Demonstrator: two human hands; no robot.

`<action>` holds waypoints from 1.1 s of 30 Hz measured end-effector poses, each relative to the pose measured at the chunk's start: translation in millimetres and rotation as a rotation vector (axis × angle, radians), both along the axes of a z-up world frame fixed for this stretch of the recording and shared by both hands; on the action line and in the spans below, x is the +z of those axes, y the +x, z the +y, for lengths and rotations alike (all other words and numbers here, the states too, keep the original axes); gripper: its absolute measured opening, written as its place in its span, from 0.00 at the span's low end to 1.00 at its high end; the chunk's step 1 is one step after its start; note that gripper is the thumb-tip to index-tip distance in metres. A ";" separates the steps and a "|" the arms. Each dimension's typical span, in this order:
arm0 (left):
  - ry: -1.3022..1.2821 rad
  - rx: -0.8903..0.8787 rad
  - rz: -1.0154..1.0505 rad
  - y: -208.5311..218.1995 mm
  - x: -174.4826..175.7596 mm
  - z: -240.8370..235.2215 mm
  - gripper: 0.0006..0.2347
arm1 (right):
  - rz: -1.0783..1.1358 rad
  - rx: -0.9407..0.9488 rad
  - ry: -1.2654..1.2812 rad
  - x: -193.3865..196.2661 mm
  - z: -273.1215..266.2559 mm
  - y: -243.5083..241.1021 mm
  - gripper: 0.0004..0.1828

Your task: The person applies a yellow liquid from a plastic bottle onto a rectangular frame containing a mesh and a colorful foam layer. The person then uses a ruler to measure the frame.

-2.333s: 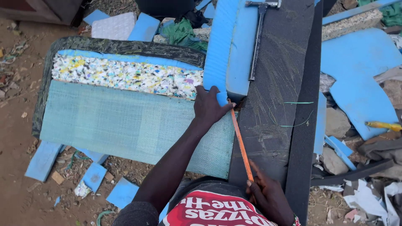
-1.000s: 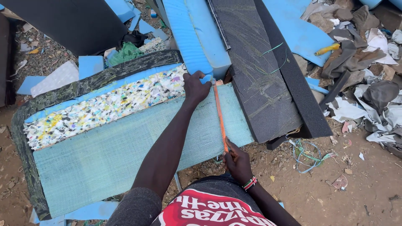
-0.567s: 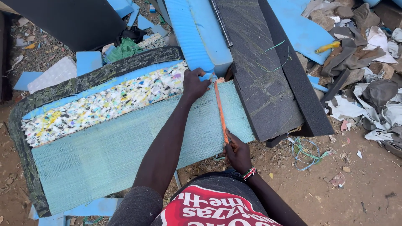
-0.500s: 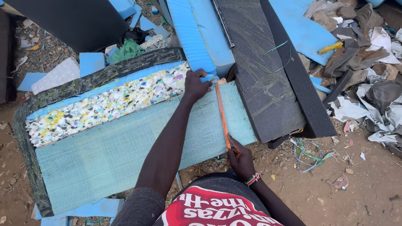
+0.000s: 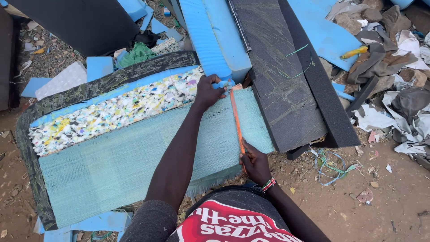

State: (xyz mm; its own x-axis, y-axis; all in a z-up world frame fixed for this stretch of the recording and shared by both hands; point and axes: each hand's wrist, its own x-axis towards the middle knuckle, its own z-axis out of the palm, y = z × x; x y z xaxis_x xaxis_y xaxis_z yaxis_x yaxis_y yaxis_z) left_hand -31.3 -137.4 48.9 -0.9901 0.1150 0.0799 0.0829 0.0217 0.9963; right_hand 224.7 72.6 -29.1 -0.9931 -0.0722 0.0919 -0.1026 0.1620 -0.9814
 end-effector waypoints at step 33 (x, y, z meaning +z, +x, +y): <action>-0.384 0.039 0.312 5.9 -9.2 -19.2 0.09 | 0.048 -0.063 0.347 27.4 32.8 18.9 0.30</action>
